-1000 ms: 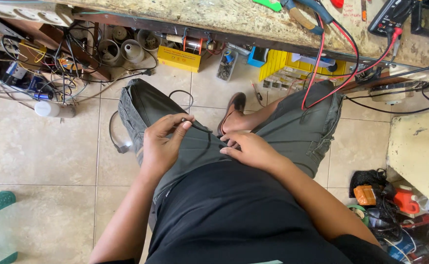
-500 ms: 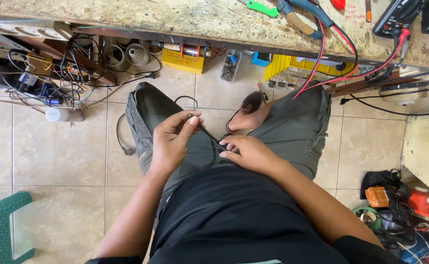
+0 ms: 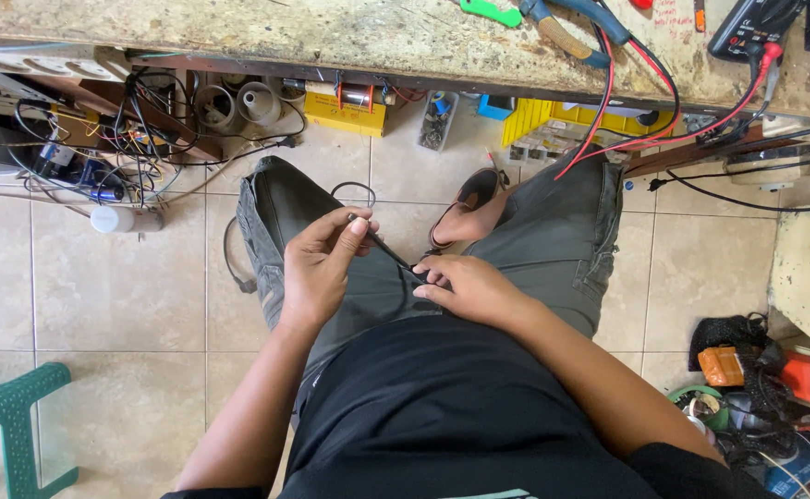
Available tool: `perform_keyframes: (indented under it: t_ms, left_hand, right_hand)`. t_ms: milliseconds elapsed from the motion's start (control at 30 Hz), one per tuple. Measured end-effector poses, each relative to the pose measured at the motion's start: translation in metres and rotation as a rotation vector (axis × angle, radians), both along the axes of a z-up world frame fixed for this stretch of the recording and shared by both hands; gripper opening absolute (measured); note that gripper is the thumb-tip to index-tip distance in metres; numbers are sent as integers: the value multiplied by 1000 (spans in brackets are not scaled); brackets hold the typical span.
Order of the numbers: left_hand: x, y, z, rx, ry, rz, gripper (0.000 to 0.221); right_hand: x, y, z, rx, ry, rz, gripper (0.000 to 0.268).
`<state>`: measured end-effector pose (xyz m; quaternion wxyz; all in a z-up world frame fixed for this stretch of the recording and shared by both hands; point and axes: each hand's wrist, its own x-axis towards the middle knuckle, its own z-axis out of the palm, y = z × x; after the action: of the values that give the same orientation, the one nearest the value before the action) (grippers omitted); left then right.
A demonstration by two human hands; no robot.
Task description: Repairing an electronic amplifier by stripping wires, twisting connections, and testing with a multimeter
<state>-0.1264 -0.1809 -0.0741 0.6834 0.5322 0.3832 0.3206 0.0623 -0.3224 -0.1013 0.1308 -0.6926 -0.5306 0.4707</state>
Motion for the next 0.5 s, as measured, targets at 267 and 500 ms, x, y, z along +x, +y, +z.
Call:
perform_keyframes:
  t_ms: [267,500]
  left_hand:
    - [1,0,-4,-3,10,20,18]
    - [10,1,0,4,-3,35,17]
  right_hand:
    - [2,1,3,-10,-8,4,37]
    - [6,2,7,2,11,-4,37]
